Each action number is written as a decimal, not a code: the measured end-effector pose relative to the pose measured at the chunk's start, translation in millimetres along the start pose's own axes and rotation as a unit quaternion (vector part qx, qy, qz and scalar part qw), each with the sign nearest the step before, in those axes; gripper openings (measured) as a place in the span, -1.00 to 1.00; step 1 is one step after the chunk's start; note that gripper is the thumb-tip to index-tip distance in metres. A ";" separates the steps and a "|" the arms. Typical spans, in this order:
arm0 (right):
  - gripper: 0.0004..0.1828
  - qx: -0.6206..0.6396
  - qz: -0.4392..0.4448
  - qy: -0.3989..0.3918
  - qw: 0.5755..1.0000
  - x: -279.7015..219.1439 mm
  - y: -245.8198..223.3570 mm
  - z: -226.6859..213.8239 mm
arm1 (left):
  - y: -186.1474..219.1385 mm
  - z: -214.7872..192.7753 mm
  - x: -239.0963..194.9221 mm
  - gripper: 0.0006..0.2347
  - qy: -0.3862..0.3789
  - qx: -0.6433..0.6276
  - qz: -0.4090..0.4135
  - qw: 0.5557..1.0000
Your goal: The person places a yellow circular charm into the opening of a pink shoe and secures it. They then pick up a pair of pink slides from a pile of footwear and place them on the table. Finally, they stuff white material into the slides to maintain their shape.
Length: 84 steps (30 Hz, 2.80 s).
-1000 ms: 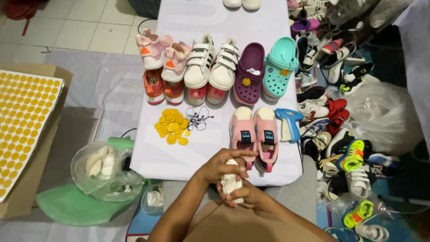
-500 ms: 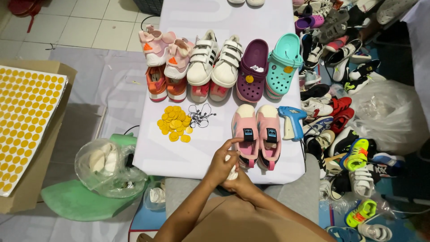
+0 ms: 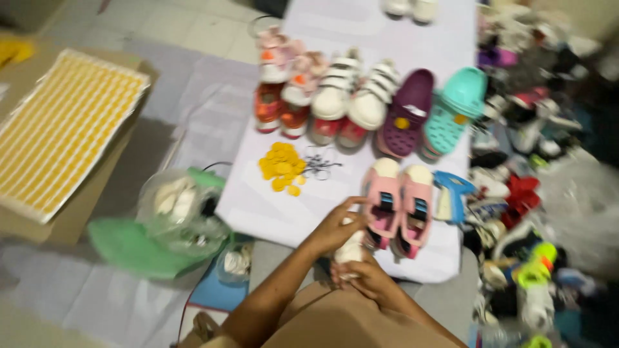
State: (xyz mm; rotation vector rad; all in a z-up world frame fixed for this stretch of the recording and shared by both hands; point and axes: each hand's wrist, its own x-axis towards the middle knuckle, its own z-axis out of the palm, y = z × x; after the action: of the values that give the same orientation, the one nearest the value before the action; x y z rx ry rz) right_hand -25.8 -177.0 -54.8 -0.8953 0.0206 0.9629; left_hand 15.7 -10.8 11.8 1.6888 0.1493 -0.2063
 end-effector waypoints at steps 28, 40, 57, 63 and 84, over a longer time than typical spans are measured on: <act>-0.86 -0.097 -0.059 0.062 0.992 14.6 13.6 -21.7 | -11.7 21.7 0.8 -0.83 -0.119 -0.210 0.115 0.964; -0.18 -0.284 -0.031 0.031 0.958 -15.3 -58.4 -26.5 | -59.4 -17.2 56.2 -0.83 0.019 -0.014 0.089 0.996; -0.79 -0.544 -0.222 0.360 0.724 -81.3 -107.7 -107.6 | -71.1 -18.8 71.3 -0.57 0.068 0.308 -0.017 0.949; -0.72 -0.721 -0.234 0.321 0.567 -52.2 -108.1 -85.7 | -48.4 -0.9 52.4 -0.65 0.091 0.290 0.037 0.952; -0.41 -0.850 -0.029 0.266 0.454 -2.8 -81.9 -136.3 | -62.4 112.1 3.5 -0.55 -0.045 0.480 0.227 0.846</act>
State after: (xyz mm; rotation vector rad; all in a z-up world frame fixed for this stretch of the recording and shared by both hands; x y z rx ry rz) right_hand 80.0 -290.7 -89.6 -3.0499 -0.5525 0.2422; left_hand 0.0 -114.0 -62.8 2.6447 -0.5147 0.0188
